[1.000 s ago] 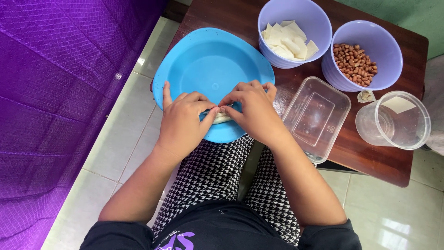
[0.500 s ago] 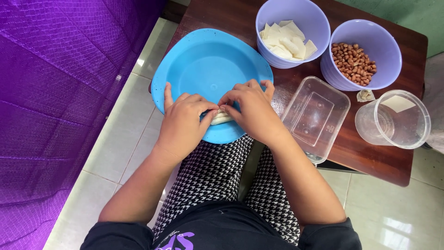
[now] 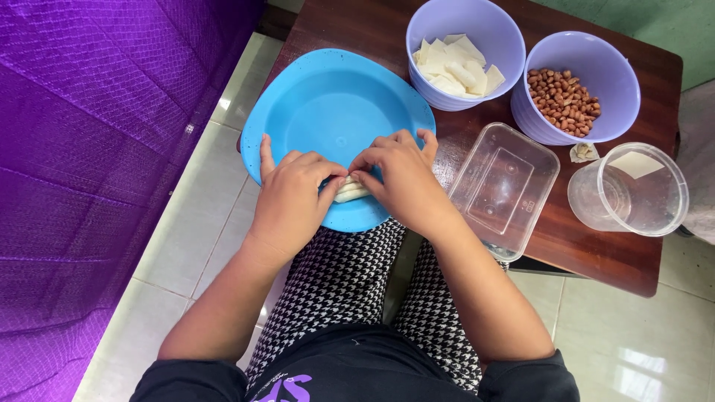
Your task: The person places a thin sheet on a clear plastic container, adds peanuts, and rolls it into a cylinder. They repeat this process, placing the finished rolls into a blue bowl.
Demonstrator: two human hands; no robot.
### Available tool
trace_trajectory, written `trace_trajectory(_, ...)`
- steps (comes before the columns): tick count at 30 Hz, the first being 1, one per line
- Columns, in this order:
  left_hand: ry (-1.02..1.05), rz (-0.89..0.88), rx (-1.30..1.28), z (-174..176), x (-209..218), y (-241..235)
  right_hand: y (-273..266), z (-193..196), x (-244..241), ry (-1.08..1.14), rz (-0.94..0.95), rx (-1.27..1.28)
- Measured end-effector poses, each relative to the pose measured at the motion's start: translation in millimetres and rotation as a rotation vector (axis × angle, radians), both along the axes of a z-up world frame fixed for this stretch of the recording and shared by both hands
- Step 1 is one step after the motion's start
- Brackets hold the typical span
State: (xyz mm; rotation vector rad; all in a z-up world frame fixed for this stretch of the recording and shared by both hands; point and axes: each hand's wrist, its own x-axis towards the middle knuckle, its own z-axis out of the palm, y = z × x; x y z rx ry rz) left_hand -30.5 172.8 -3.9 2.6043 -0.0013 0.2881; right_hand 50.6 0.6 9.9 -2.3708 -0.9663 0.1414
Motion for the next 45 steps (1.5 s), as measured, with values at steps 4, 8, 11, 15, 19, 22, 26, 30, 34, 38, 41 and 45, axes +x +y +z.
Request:
trace_trajectory(4,-0.001,-0.004,0.006,-1.0,0.9,1.0,-0.5,-0.5,-0.4,0.0,-0.004,0.008)
trace_trajectory(8,0.02,-0.009,0.018,-0.2,0.6,0.2,-0.7,-0.1,-1.3,-0.002,-0.003,0.007)
trace_trajectory(11,0.03,-0.01,0.031,-1.1,1.5,0.2,-0.6,1.4,-2.3,-0.001,-0.006,0.012)
trace_trajectory(15,0.051,-0.004,0.025,-2.8,2.3,0.8,-1.7,-0.5,-1.5,-0.011,-0.002,0.007)
trace_trajectory(19,0.045,-0.007,0.025,-1.0,2.8,-0.2,-2.8,-4.0,0.0,-0.015,-0.007,0.014)
trace_trajectory(22,0.041,-0.009,0.036,0.6,1.8,-0.5,-3.8,-5.1,-0.2,-0.006,-0.01,0.023)
trace_trajectory(26,0.03,-0.006,0.056,5.6,-1.8,-1.8,-7.2,-3.1,-3.0,0.014,-0.018,0.042)
trace_trajectory(30,0.049,-0.017,0.076,12.5,-2.1,-1.9,-13.6,3.0,-7.0,-0.022,-0.033,0.081)
trace_trajectory(34,0.062,-0.042,0.086,22.6,-2.5,-0.9,-25.5,6.6,-9.0,-0.05,-0.065,0.099)
trace_trajectory(38,0.112,-0.14,0.077,40.6,5.2,0.8,-48.2,9.9,-10.3,-0.09,-0.089,0.081)
trace_trajectory(41,0.118,-0.226,0.07,56.0,14.1,-4.5,-69.3,17.5,-9.7,-0.139,-0.117,0.084)
trace_trajectory(45,0.087,-0.376,0.11,82.3,31.9,-24.0,-98.3,29.7,2.6,-0.297,-0.177,0.079)
